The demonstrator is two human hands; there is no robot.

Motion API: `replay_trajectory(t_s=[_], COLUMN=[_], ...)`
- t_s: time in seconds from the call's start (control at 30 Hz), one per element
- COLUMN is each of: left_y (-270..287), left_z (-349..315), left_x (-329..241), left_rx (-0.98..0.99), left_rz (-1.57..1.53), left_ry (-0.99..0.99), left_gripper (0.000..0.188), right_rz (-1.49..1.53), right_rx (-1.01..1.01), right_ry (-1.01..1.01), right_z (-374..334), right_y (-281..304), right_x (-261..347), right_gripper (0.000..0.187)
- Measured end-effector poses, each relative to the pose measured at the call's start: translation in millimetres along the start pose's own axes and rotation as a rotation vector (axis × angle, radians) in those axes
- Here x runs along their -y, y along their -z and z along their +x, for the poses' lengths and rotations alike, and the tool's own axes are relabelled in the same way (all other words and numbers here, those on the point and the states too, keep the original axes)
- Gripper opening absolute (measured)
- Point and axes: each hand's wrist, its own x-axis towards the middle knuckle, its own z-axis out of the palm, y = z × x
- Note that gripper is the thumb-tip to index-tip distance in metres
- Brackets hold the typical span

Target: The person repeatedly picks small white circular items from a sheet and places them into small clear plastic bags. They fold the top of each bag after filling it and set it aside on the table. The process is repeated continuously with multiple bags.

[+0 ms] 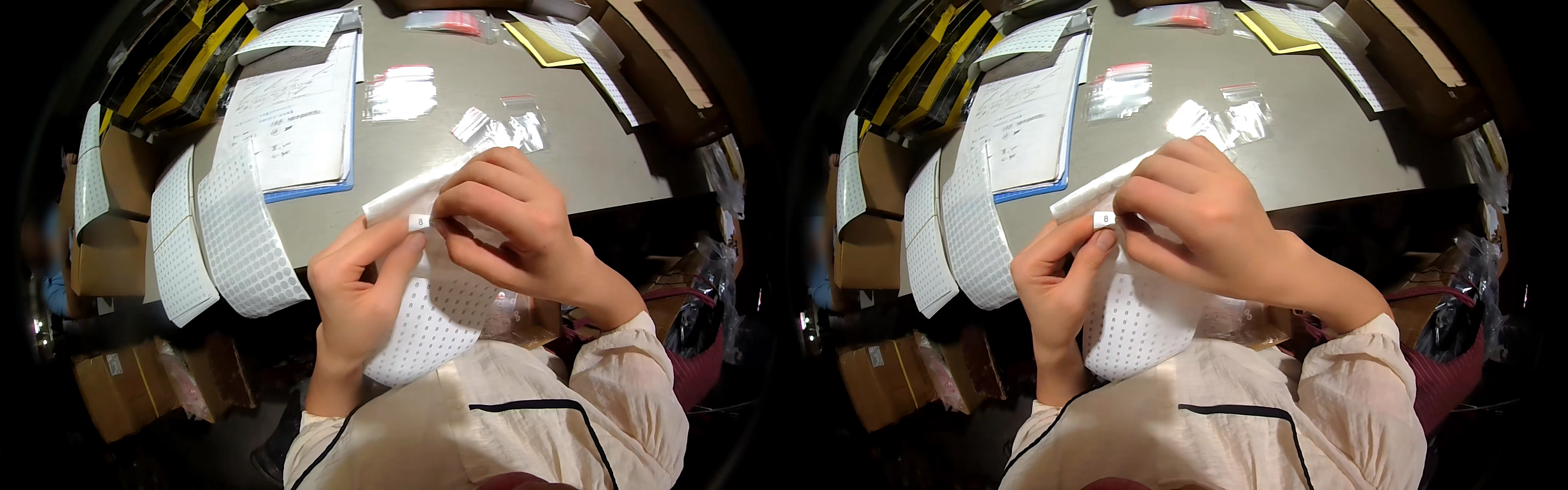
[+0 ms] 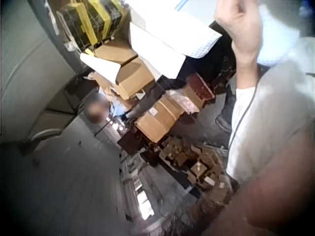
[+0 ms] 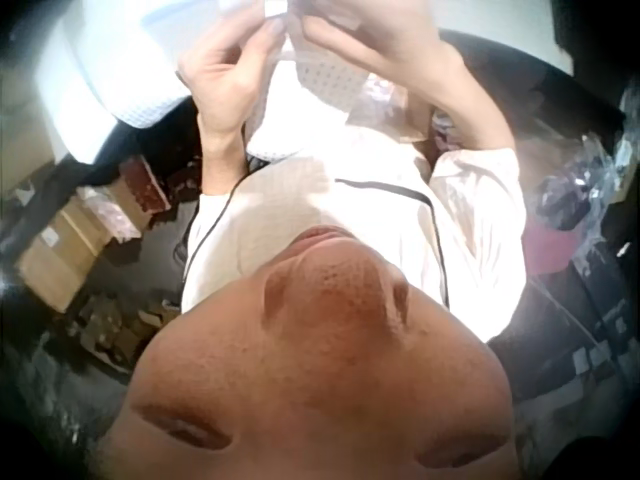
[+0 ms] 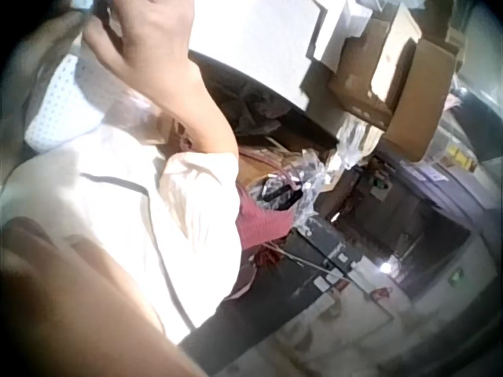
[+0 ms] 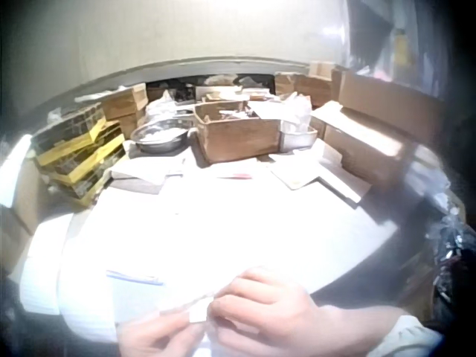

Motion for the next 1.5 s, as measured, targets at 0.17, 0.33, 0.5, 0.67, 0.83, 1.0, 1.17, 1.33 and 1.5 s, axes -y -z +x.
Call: replay_trajectory(t_s=[0.17, 0.33, 0.5, 0.67, 0.83, 1.0, 1.17, 1.33, 1.5], left_y=[1, 14, 12, 15, 17, 10, 14, 19, 28], left_z=[-4, -9, -6, -5, -2, 0, 0, -3, -7], left_x=[3, 7, 11, 10, 12, 10, 11, 9, 11], left_rx=[-0.014, -0.069, -0.098, -0.117, -0.106, -0.134, -0.129, -0.162, -0.214], left_rz=[-0.089, -0.244, -0.328, -0.347, -0.379, -0.351, -0.362, -0.345, -0.404], left_ry=[0.066, 0.201, 0.233, 0.228, 0.229, 0.207, 0.226, 0.209, 0.205], left_gripper=[0.017, 0.019, 0.02, 0.02, 0.02, 0.019, 0.019, 0.02, 0.02], right_rz=[-0.157, -0.286, -0.261, -0.453, -0.508, -0.601, -0.68, -0.564, -0.314], right_rx=[-0.085, -0.022, 0.074, 0.216, 0.182, 0.151, 0.201, 0.353, 0.474], right_ry=[0.077, -0.1, -0.089, -0.192, -0.198, -0.024, 0.028, 0.015, -0.168], right_z=[2, -15, -23, -25, -29, -27, -32, -35, -57], right_y=[25, 67, 83, 102, 107, 94, 93, 113, 122], right_x=[-27, -98, -141, -154, -161, -152, -147, -127, -73], right_gripper=[0.018, 0.015, 0.018, 0.019, 0.019, 0.013, 0.015, 0.02, 0.029])
